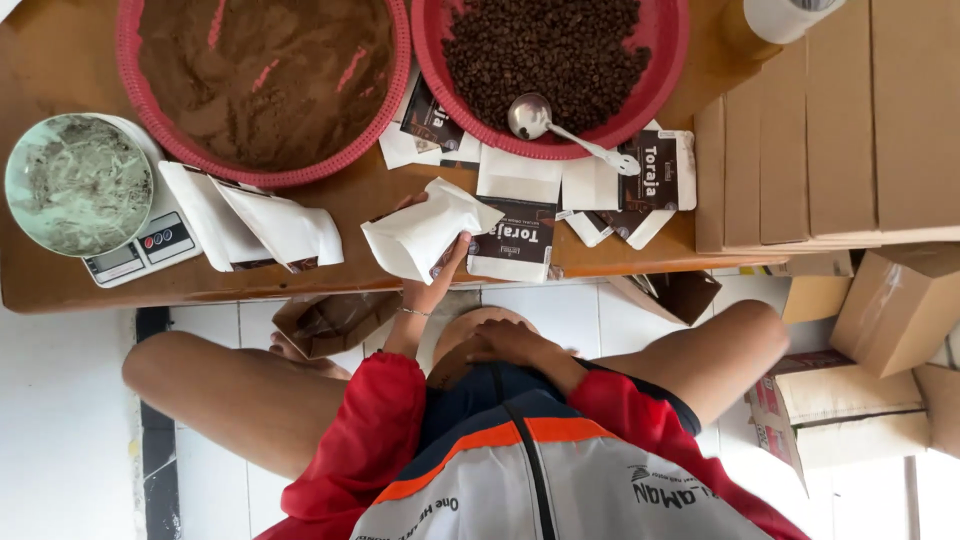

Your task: Filling small coffee bags with roasted coffee beans using a spoon from a large tray.

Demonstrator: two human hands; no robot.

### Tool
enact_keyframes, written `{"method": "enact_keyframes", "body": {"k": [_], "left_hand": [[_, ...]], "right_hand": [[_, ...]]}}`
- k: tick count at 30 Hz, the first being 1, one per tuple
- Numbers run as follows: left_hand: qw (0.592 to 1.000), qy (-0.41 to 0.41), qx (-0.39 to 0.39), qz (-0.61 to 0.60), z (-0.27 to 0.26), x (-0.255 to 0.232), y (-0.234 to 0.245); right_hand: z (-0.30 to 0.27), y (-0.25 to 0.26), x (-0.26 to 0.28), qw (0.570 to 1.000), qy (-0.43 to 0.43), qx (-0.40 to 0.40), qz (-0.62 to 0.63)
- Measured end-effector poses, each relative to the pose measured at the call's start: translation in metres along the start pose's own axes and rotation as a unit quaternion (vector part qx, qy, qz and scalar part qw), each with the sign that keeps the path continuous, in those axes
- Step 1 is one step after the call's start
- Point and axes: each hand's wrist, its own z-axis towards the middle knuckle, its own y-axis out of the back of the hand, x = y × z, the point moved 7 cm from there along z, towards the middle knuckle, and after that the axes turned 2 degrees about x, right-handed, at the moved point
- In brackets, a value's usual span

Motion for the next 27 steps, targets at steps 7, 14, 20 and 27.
{"method": "enact_keyframes", "body": {"k": [7, 14, 20, 27], "left_hand": [[0.998, -0.053, -0.034, 0.005, -0.001, 0.019, -0.002], [0.982, -0.175, -0.036, 0.052, 0.014, 0.019, -0.008], [0.964, -0.260, -0.062, -0.005, 0.010, 0.029, -0.021], [0.901, 0.290, 0.134, -0.292, -0.018, 0.066, -0.053]], "right_hand": [[-0.003, 0.017, 0.037, 0.997, 0.046, -0.018, 0.052], [0.009, 0.044, -0.028, 0.993, -0.035, -0.104, 0.042], [-0.027, 0.060, -0.108, 0.979, -0.159, -0.110, 0.057], [-0.046, 0.034, -0.125, 0.979, -0.190, -0.056, -0.049]]}}
